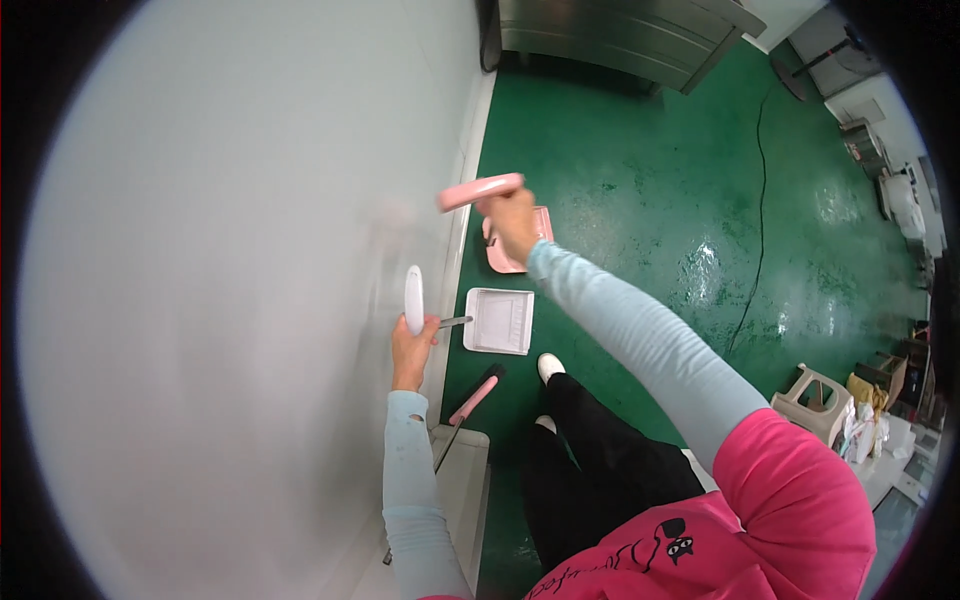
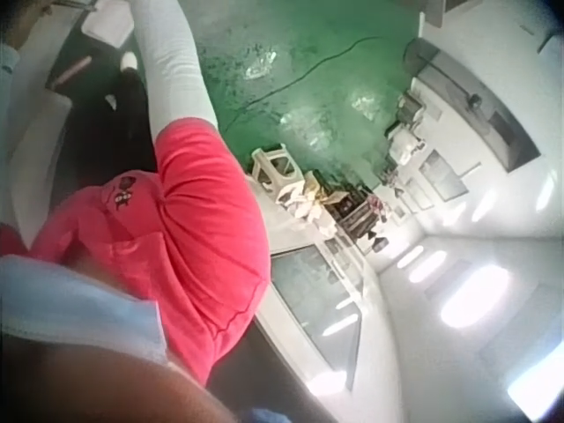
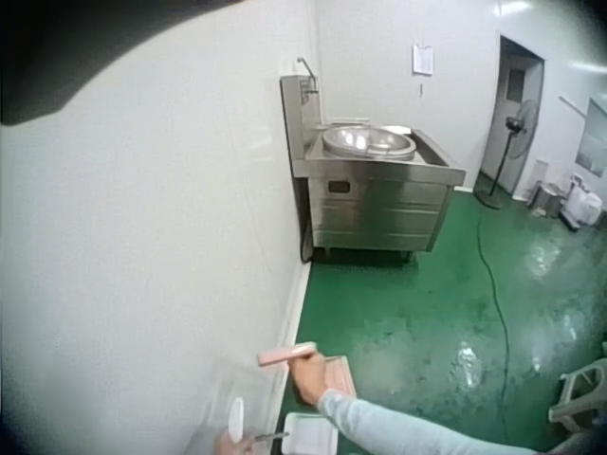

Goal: Cleaning a floor brush, dustpan, and other tools in a utility sink.

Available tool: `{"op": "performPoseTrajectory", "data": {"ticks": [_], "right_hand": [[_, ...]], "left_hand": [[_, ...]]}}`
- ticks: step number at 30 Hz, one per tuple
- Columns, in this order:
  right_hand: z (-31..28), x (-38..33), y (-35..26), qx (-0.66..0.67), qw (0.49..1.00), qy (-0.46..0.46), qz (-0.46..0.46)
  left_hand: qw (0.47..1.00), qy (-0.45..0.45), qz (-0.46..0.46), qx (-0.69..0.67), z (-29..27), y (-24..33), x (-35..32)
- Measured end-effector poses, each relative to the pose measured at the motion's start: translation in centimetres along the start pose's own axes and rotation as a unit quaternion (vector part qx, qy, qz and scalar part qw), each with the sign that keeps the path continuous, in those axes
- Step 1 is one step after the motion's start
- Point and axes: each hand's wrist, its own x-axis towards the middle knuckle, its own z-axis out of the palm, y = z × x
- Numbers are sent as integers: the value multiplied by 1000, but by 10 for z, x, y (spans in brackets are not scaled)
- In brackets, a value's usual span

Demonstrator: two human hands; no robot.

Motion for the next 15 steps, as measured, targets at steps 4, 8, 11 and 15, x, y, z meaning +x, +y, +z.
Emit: {"op": "performPoseTrajectory", "data": {"ticks": [4, 8, 11, 15], "right_hand": [[58, -4, 29, -52, 998, 9, -22], [74, -8, 37, -106, 988, -103, -42], [70, -1, 37, -99, 979, -177, 18], [37, 22, 29, -91, 983, -162, -2]], "left_hand": [[995, 37, 27, -92, 9, -1, 21], [989, 27, 6, -145, 28, 5, 24], [991, 1, 4, -135, 38, 14, 27], [994, -12, 7, -109, 48, 23, 30]]}}
